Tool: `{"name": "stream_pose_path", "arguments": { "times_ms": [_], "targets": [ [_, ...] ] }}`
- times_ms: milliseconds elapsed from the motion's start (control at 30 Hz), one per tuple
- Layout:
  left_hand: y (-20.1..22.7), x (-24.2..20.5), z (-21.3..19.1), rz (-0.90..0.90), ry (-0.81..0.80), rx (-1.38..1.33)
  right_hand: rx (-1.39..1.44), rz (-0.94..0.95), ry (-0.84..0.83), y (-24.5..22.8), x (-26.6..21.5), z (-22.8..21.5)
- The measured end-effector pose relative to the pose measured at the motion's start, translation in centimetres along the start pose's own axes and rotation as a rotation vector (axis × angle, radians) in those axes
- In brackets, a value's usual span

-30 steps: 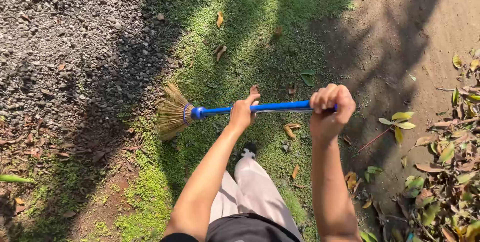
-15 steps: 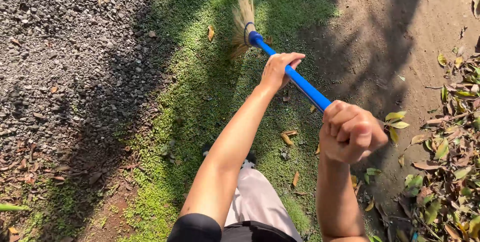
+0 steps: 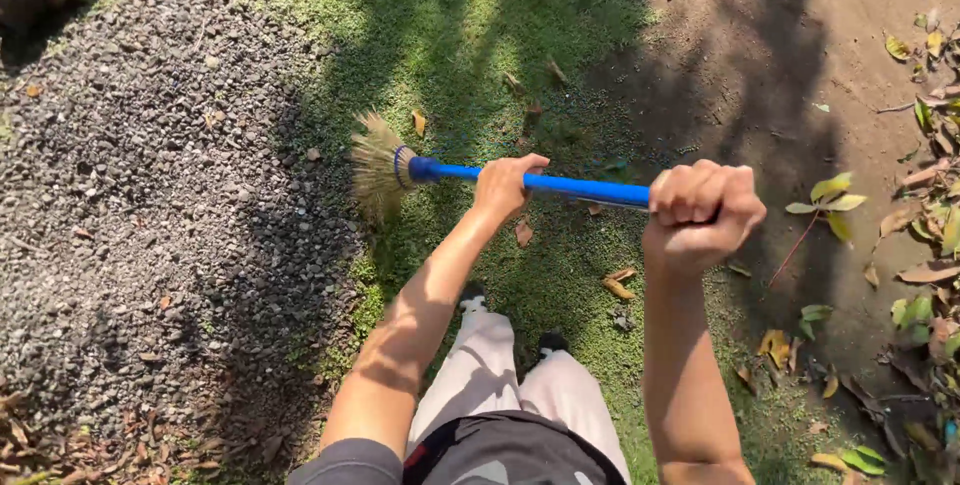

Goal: Sweeping dry leaves into a pile on a dirt and grass path.

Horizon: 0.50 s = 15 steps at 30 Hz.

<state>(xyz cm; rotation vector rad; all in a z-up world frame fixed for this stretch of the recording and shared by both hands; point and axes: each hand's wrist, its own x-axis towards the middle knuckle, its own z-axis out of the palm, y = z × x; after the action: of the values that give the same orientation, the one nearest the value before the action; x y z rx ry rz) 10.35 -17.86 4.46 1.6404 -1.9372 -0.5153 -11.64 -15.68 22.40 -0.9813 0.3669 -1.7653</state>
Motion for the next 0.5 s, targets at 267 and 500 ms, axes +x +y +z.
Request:
{"name": "stream_pose_path", "arguments": {
  "times_ms": [267,500],
  "targets": [
    [1.0,5.3,1.2,0.227,-0.100,-0.209,-0.302,-0.270,0.042,-0.8,-1.5,6.0],
    [11.2,6.4,0.4,0.389,-0.096,-0.265,-0.236,-0.347,0.171,-9.6,-4.2,2.3]
  ]
}}
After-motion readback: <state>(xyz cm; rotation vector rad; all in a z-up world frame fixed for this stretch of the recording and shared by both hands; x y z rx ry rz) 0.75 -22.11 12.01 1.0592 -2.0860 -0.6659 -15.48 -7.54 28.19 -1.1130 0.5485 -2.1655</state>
